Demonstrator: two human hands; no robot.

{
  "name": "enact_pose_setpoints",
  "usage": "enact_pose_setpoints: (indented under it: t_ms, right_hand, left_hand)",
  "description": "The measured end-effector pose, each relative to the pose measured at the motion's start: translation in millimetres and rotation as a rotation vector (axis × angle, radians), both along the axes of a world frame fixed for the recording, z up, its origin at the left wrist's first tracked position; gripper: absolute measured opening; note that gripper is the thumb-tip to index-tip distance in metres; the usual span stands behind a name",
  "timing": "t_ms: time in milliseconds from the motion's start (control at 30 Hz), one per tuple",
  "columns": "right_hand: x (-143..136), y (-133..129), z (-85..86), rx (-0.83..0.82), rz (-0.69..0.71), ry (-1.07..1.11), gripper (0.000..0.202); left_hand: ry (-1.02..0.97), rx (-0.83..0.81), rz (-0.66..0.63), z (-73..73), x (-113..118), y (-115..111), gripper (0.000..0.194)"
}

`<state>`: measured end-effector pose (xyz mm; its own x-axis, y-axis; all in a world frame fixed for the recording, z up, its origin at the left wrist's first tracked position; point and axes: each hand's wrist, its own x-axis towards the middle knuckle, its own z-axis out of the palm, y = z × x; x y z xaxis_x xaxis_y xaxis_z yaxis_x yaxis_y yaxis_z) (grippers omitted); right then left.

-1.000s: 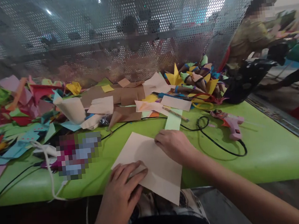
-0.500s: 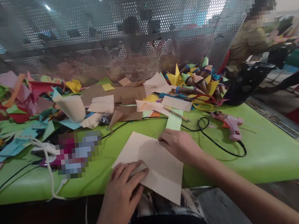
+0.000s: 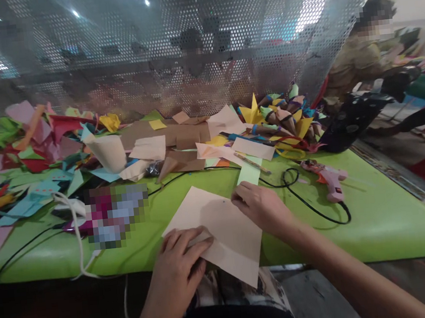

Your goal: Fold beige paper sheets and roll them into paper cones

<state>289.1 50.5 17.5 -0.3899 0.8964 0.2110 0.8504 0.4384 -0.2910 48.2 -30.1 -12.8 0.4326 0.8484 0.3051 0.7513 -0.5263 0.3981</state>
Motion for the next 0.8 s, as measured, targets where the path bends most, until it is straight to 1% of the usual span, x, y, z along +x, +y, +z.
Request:
enact_pose_setpoints:
  t_ms: [67, 200, 233, 267, 300, 367, 433, 500, 533, 600, 667, 733, 800]
  right_hand:
    - [-1.4, 0.7, -1.7, -0.005, 0.037, 0.045, 0.02]
    - [-1.7, 0.4, -3.5, 0.03, 0.274, 0.048, 0.028]
    - [1.6, -1.8, -1.7, 0.03, 0.305, 0.037, 0.027]
    - [6.2, -4.8, 1.4, 0.028, 0.3, 0.027, 0.025]
    - [11.6, -8.5, 5.3, 0.018, 0.265, 0.018, 0.026]
    - [21.3, -16.2, 14.3, -0.001, 0.153, 0.015, 0.035]
    - [24.7, -21.6, 20.4, -0.027, 0.1, 0.048, 0.034]
    - [20.6, -23.4, 20.0, -0.05, 0.131, 0.092, 0.027]
    - [17.0, -23.3, 17.4, -0.057, 0.172, 0.105, 0.028]
    - [11.3, -23.5, 9.0, -0.081, 0.277, 0.098, 0.04]
    - [12.9, -27.8, 0.7, -0.118, 0.349, 0.069, 0.049]
    - [24.7, -38.9, -3.5, -0.147, 0.331, 0.053, 0.052]
    - [44.9, -56.3, -1.6, -0.137, 0.255, 0.06, 0.048]
  left_hand:
    - [0.0, 0.01, 0.008, -0.8, 0.4, 0.1, 0.045]
    - [-0.01, 0.025, 0.012, -2.8, 0.1, -0.3, 0.043]
    - [-0.018, 0.028, 0.008, -3.1, -0.1, -0.4, 0.044]
    - [-0.027, 0.029, 0.004, -3.2, -0.1, -0.3, 0.045]
    - [-0.035, 0.029, 0.002, -3.0, 0.0, -0.3, 0.046]
    - [-0.046, 0.023, 0.003, -2.1, 0.6, -0.1, 0.046]
    - [-0.048, 0.011, 0.017, -0.8, 1.3, -0.1, 0.044]
    - [-0.039, 0.004, 0.026, 0.0, 1.6, -0.5, 0.043]
    - [-0.032, 0.008, 0.026, 0.1, 1.6, -0.8, 0.044]
    - [-0.022, 0.026, 0.02, -0.7, 1.0, -1.6, 0.045]
    - [-0.022, 0.043, 0.016, -2.1, 0.4, -2.1, 0.044]
    - [-0.036, 0.049, 0.016, -3.8, -0.1, -2.3, 0.043]
    - [-0.05, 0.044, 0.015, -5.1, -0.6, -2.0, 0.042]
